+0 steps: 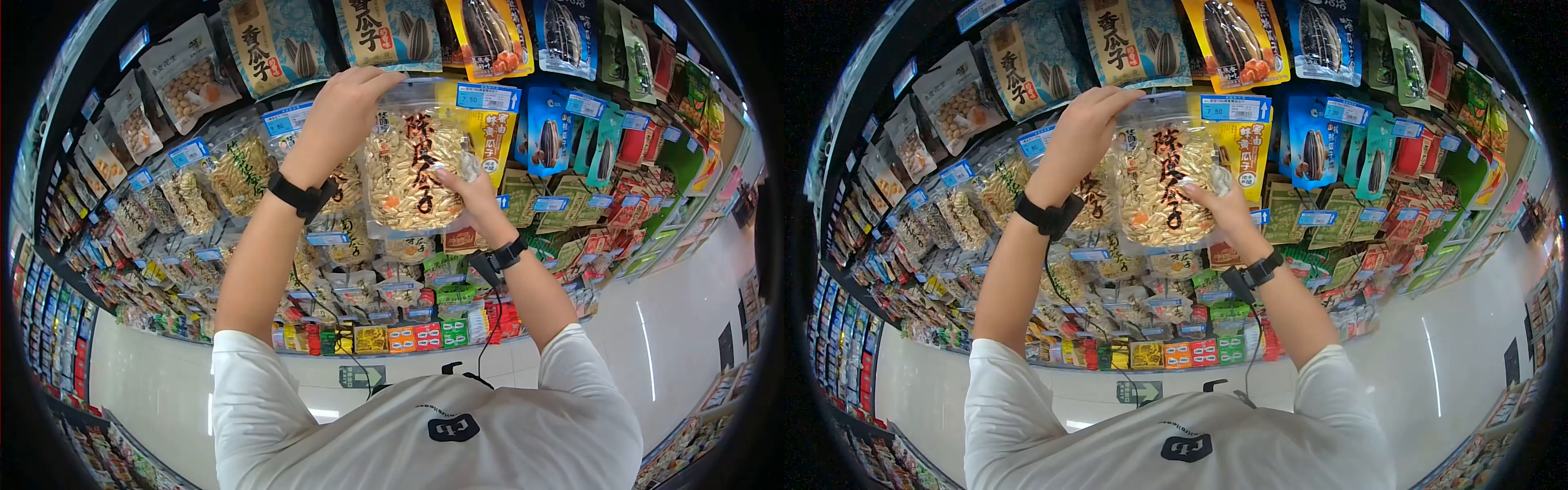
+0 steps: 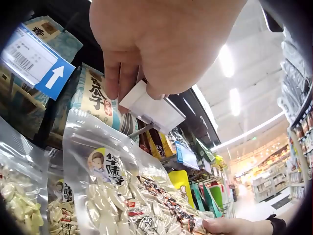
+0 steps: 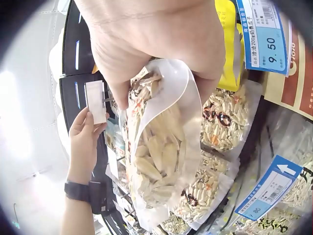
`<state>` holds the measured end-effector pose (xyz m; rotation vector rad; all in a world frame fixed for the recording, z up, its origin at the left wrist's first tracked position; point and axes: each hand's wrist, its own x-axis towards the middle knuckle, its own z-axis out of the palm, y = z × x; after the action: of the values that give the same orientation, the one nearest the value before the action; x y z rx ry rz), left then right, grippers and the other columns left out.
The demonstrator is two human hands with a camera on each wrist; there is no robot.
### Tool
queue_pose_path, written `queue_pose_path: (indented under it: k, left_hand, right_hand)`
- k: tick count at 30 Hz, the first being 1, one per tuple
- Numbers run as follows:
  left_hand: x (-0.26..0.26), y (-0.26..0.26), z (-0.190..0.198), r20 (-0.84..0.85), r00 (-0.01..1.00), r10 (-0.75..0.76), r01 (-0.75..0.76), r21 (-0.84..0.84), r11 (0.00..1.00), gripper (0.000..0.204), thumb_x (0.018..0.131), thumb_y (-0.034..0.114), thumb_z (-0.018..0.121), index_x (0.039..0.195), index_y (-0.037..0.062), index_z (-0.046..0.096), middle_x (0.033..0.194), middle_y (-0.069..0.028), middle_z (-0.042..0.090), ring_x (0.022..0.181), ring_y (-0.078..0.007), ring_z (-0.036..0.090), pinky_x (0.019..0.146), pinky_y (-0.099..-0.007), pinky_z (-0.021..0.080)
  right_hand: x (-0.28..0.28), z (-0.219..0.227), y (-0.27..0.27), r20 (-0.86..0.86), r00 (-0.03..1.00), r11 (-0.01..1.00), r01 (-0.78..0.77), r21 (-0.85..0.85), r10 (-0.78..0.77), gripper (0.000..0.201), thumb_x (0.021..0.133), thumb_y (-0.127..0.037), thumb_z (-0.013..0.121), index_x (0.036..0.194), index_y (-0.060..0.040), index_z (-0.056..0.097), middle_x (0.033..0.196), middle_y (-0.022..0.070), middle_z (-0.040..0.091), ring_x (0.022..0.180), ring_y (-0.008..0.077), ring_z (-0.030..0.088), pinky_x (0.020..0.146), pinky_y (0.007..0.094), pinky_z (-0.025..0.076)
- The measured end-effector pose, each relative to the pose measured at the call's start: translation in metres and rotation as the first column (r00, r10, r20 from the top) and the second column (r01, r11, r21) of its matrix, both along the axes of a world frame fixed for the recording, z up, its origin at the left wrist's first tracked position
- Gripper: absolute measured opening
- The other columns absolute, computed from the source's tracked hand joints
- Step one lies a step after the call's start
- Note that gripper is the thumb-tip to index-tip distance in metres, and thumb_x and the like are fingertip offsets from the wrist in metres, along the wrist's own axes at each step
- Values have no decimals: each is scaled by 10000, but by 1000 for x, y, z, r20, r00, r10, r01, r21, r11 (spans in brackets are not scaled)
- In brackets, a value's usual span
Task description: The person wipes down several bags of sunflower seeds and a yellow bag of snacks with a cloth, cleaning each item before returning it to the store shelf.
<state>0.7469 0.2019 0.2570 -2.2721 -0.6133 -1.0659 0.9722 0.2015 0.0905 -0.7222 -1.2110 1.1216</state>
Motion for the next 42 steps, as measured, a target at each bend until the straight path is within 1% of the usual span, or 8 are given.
queue_pose_path:
  k: [17, 23, 25, 27, 30, 34, 39, 42]
  left_hand:
    - [3, -12, -12, 24, 1000, -4, 4, 20, 1000, 157, 863, 75, 639, 1001, 14, 678, 1145, -133, 646, 1065, -321, 597, 900, -424, 473]
    - [12, -23, -43, 95, 994, 51, -67, 171, 983, 136, 810, 62, 682, 943, 36, 685, 1237, -127, 597, 1156, -338, 553, 947, -445, 433]
    - [12, -27, -68, 149, 987, 66, -87, 138, 987, 157, 787, 51, 688, 944, 44, 681, 1208, -117, 597, 1135, -345, 554, 940, -450, 427]
    - [12, -23, -98, 165, 984, 74, -91, 95, 991, 148, 781, 55, 660, 928, 37, 666, 1170, -127, 583, 1150, -331, 539, 944, -446, 423]
    - [12, -23, -136, 184, 980, 76, -62, -80, 995, 138, 783, 51, 656, 920, 37, 664, 1115, -124, 589, 1092, -325, 552, 929, -447, 422]
    - [12, -43, -169, 240, 969, 66, 5, -284, 959, 107, 810, 47, 646, 915, 26, 660, 1023, -105, 608, 998, -304, 562, 871, -432, 429]
    - [0, -85, -222, 338, 935, 112, 58, -456, 888, 76, 847, 51, 630, 911, 28, 664, 955, -99, 624, 951, -300, 568, 840, -413, 431]
    - [-12, -111, -268, 385, 889, 246, 21, -573, 819, 72, 861, 59, 623, 911, 32, 668, 938, -104, 630, 927, -304, 568, 834, -416, 432]
  right_hand:
    - [4, 9, 19, -12, 998, 997, -69, 18, 69, 568, 816, -151, 787, 1287, -5, 504, 1200, 76, 616, 1066, 159, 594, 922, 306, 474]
    - [5, 23, 34, 289, 956, 996, 74, -53, -56, 507, 812, -247, 800, 1204, -1, 594, 1164, 65, 650, 1008, 148, 616, 881, 309, 484]
    - [5, 32, 25, 397, 908, 989, 145, 4, -134, 541, 808, -318, 798, 1200, 2, 607, 1145, 89, 667, 1012, 179, 628, 877, 322, 490]
    - [10, 36, 25, 740, 612, 947, 302, 108, -280, 599, 809, -391, 779, 1203, 22, 598, 1123, 142, 677, 1019, 247, 650, 858, 350, 502]
    - [25, -1, 51, 761, 404, 840, 427, 333, -507, 580, 826, -423, 745, 1197, 0, 604, 1089, 174, 685, 1017, 308, 660, 840, 383, 510]
    - [42, 3, 6, 735, 524, 891, 375, 255, -431, 609, 829, -445, 726, 1229, -8, 587, 1137, 202, 658, 1071, 346, 631, 876, 385, 498]
    - [65, -5, -42, 343, 733, 808, 501, 311, -587, 372, 870, -226, 725, 1173, -48, 603, 1047, 123, 693, 951, 225, 676, 797, 335, 520]
    - [89, -20, -66, 249, 713, 743, 550, 382, -656, 308, 885, -138, 705, 1154, -29, 601, 1046, 88, 683, 952, 156, 647, 820, 306, 507]
